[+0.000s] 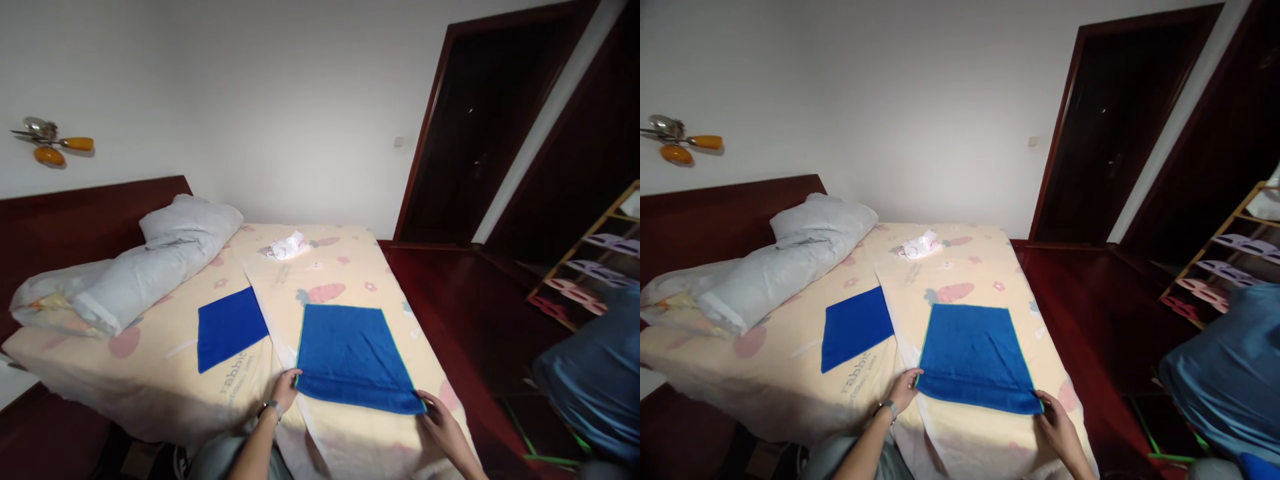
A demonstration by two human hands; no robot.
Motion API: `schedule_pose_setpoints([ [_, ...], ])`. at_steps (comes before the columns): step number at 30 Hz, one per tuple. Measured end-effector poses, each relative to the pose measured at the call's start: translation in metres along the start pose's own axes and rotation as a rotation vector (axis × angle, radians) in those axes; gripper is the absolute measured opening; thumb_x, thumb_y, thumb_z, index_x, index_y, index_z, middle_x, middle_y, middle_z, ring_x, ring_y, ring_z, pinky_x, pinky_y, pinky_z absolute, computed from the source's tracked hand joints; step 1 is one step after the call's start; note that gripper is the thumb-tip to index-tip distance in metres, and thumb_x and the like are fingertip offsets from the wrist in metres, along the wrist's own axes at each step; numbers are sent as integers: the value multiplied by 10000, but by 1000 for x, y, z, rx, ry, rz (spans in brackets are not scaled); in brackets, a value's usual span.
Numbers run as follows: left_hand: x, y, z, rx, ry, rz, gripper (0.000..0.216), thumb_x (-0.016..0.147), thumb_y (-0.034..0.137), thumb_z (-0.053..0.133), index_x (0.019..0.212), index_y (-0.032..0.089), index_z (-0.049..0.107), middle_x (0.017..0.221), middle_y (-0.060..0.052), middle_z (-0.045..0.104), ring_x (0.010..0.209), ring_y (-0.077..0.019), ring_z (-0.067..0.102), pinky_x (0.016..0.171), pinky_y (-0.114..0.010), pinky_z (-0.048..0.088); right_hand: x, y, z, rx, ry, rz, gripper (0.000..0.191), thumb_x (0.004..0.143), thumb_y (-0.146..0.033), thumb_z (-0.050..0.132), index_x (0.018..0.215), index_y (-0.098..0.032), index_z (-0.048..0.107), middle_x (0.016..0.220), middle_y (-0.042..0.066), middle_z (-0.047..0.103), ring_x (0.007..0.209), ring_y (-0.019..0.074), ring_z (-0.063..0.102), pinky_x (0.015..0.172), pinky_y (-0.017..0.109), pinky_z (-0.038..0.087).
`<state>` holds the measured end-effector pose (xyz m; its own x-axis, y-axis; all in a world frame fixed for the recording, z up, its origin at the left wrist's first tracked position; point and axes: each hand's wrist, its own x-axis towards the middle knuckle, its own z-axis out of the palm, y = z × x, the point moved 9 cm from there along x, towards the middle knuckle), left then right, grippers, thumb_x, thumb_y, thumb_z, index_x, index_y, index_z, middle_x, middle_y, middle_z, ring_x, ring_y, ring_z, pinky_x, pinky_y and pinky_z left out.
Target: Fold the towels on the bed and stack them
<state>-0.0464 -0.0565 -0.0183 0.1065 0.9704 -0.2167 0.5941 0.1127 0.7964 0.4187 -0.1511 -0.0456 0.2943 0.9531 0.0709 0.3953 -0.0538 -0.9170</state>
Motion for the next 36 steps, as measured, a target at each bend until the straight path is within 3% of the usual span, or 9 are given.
schedule_pose_setpoints([
  [4,6,-2,0,-26,9,-12,491,716,30,553,1183,146,648,974,-34,706,824,-133,625,769,-213,464,11,-13,0,-4,-40,101,511,679,-574,622,1029,-204,665,1074,119,738,1019,305,691,943,393,538],
  [7,10,-3,-2,-55,22,1,383,824,203,546,1188,129,638,966,-48,709,854,-157,636,773,-229,464,18,-24,0,-10,-54,130,512,704,-635,576,965,-207,680,1009,109,754,976,292,701,908,364,541],
  [11,16,0,-6,33,62,36,330,900,360,451,966,140,688,882,-64,712,831,-188,637,757,-262,454,25,-27,-2,-31,-8,148,522,722,-665,518,935,-212,668,1016,99,751,959,272,698,894,351,535],
  [16,23,10,-23,134,284,62,361,889,410,429,746,164,651,863,-108,672,855,-215,621,816,-302,458,36,-23,-6,-66,75,208,520,694,-668,499,942,-224,605,989,107,751,942,272,707,841,358,552],
  [19,29,9,-22,45,315,52,354,887,438,424,797,173,641,890,-103,682,857,-209,632,816,-303,468,43,-25,-5,-72,87,231,529,692,-670,482,957,-223,583,977,119,749,913,273,714,793,362,566],
  [22,34,-1,-11,-83,252,-21,359,887,461,432,946,165,627,930,-91,709,871,-208,658,782,-293,481,47,-23,0,-59,67,264,596,697,-690,479,1007,-194,591,1038,149,735,953,281,708,797,354,569],
  [25,36,-7,-2,-140,192,-74,381,838,415,555,1116,154,573,954,-63,719,886,-197,675,755,-264,485,47,-15,9,-29,-5,262,675,684,-683,551,1117,-166,569,1054,149,733,979,282,705,842,352,561],
  [30,31,3,-10,4,223,-144,295,895,288,516,1155,155,555,881,-59,713,809,-179,680,725,-247,466,49,-4,2,-103,-22,209,649,686,-654,581,1125,-176,595,911,101,764,880,284,724,818,371,550],
  [36,22,23,-19,129,259,-131,282,938,279,491,1205,200,529,1008,-64,706,912,-171,676,750,-228,442,54,-9,-7,-150,-29,194,615,670,-634,580,1065,-176,688,901,105,776,855,303,723,755,364,540],
])
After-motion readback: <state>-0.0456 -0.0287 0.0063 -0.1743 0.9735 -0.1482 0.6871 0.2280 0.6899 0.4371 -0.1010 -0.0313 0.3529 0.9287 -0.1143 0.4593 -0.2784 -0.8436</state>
